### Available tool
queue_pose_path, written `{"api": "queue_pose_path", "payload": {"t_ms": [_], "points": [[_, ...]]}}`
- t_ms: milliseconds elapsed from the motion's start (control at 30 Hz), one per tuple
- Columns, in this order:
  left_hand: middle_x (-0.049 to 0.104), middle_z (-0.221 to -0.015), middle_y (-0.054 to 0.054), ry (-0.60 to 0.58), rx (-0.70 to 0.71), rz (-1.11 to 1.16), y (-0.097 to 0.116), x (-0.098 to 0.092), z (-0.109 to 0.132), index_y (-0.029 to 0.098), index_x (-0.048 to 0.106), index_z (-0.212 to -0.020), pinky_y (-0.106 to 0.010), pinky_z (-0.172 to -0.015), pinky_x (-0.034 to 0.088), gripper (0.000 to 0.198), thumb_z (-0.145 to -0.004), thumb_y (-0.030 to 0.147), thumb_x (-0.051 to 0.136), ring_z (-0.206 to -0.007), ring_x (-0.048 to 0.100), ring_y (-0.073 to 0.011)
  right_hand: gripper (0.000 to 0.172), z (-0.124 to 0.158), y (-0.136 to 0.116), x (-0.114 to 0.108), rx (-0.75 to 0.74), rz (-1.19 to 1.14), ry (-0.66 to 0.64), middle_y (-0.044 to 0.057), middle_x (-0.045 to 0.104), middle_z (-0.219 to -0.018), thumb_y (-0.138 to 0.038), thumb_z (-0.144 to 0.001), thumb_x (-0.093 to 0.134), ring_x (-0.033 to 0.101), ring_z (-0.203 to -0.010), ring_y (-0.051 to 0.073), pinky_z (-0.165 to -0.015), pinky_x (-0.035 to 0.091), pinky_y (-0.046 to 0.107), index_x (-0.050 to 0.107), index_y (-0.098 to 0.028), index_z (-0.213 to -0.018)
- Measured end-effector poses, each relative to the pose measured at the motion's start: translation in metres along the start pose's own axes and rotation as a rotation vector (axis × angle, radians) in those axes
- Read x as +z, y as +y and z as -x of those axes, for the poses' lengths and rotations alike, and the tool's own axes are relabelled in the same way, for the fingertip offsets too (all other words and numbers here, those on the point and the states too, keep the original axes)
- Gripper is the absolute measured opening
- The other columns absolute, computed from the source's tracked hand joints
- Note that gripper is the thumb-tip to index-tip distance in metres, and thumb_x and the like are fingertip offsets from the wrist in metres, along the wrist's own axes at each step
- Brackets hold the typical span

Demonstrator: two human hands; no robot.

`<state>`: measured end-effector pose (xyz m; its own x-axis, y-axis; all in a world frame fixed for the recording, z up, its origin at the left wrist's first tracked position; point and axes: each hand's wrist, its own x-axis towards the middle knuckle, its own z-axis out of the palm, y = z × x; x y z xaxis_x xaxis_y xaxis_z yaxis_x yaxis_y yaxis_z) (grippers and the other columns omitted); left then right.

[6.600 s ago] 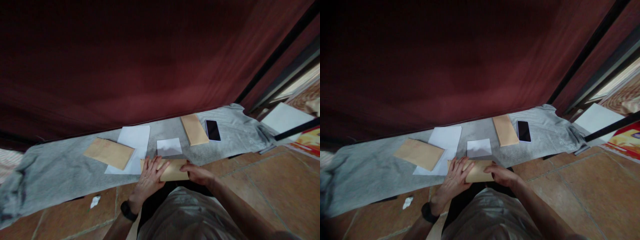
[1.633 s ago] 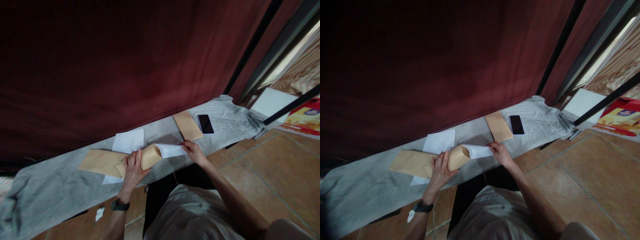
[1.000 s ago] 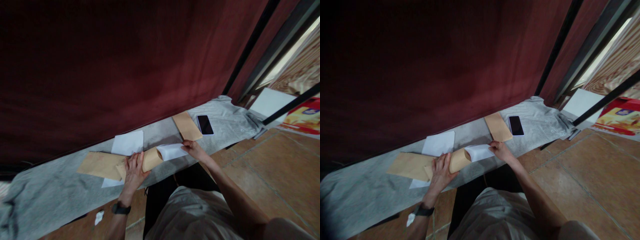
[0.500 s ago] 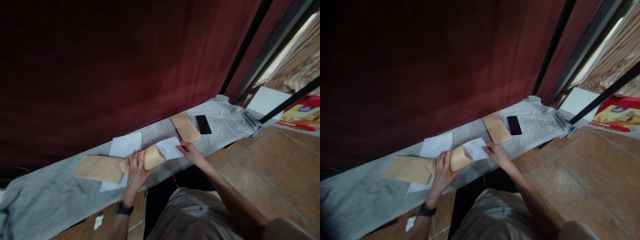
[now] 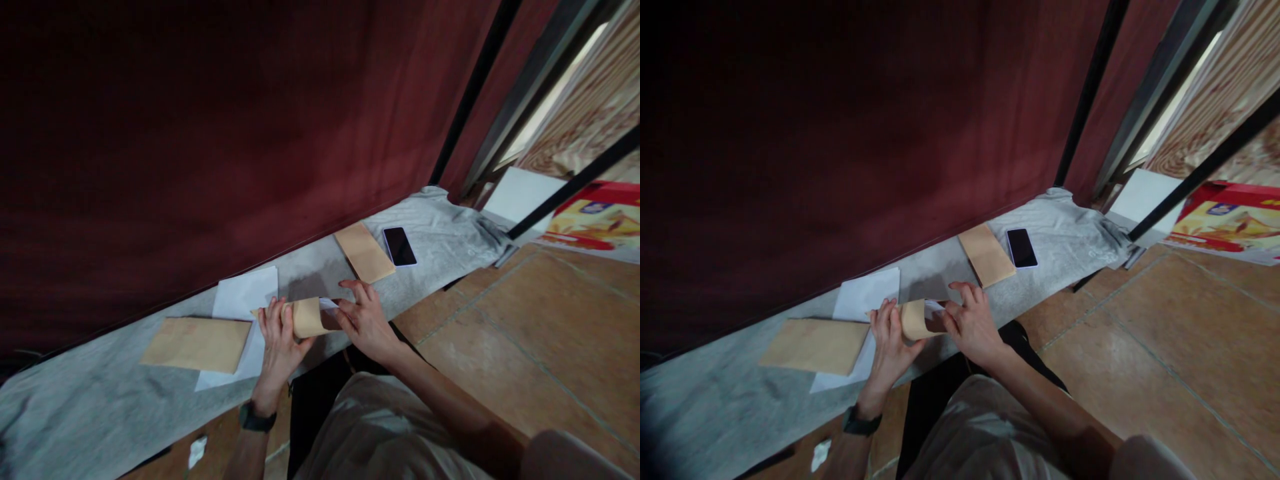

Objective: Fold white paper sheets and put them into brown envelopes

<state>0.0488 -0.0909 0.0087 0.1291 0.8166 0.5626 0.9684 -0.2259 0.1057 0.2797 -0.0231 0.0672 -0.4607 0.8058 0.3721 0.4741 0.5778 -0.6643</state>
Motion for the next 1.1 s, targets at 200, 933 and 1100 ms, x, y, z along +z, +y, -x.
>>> {"api": "queue_pose_path", "payload": {"t_ms": [200, 933, 1100], "points": [[0.036, -0.152, -0.025, -0.016, 0.044, 0.024, 0.004, 0.001, -0.003, 0.020, 0.013, -0.156, -0.071, -0.116, 0.022, 0.095, -0.086, 0.045, 0.071, -0.148, 0.030, -0.0432, 0.025, 0.000, 0.006, 0.006, 0.088, -0.139, -0.090, 0.010, 0.062, -0.120, -0.023, -0.100, 0.049, 0.063, -0.109, 0.022, -0.096, 0.051, 0.040, 0.072, -0.020, -0.091], [0.037, -0.153, -0.027, -0.120, 0.013, 0.054, 0.008, 0.008, -0.003, 0.015, 0.020, -0.157, -0.067, -0.118, 0.023, 0.095, -0.085, 0.049, 0.071, -0.148, 0.032, -0.0415, 0.049, -0.001, 0.032, 0.023, 0.329, -0.374, 0.035, -0.003, 0.061, -0.083, -0.023, -0.084, 0.058, 0.058, -0.070, 0.016, -0.066, 0.043, 0.027, 0.051, -0.025, -0.133], [0.031, -0.159, -0.024, -0.185, 0.024, 0.048, 0.002, 0.004, -0.008, 0.019, 0.023, -0.158, -0.068, -0.120, 0.017, 0.090, -0.086, 0.045, 0.070, -0.151, 0.024, -0.0420, 0.010, -0.003, 0.049, 0.037, 0.355, -0.464, -0.038, 0.000, 0.062, -0.078, -0.028, -0.083, 0.058, 0.057, -0.069, 0.014, -0.064, 0.043, 0.026, 0.064, -0.021, -0.082]]}}
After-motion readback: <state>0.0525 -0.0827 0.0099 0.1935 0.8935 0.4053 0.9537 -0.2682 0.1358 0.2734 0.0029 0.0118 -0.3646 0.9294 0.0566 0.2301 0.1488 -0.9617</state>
